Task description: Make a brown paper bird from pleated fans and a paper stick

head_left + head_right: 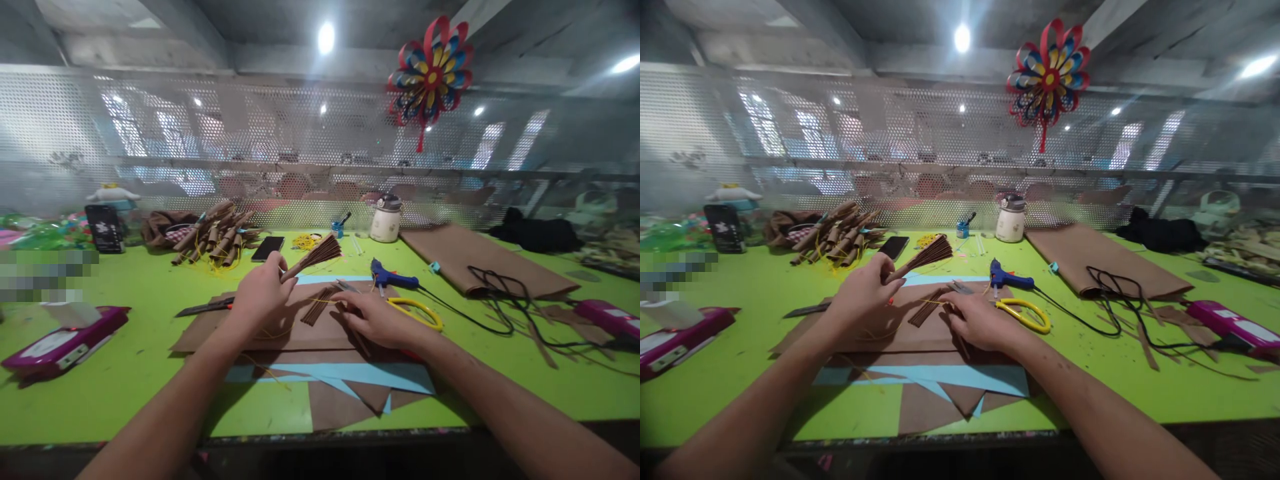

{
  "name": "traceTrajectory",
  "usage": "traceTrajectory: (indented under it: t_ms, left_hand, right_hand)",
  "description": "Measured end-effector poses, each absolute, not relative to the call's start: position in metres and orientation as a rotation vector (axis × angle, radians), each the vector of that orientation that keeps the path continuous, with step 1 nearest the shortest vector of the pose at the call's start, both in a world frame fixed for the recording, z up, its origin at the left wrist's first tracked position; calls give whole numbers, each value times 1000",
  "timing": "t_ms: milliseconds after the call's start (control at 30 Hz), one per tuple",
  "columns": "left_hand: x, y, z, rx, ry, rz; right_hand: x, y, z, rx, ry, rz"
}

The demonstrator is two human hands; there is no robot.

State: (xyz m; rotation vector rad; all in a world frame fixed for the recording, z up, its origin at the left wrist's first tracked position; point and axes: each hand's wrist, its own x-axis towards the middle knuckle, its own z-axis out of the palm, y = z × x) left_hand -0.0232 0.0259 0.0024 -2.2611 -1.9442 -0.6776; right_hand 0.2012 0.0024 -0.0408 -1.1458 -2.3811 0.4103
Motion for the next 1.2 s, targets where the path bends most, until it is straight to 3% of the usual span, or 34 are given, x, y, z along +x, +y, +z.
traceTrajectory:
  t_ms: [533,900,1200]
  left_hand:
    - [-33,42,-6,-2361,-2037,-670]
    - [-40,49,-7,-2594,-2084,-1019]
    - [-26,40,-17,-2360,-2024,-671]
  right_hand:
    - [200,4,-37,-1200,-2157,389]
    - [207,10,-32,-1266,-2038,670]
    - [204,8,-34,-1319,-2119,618]
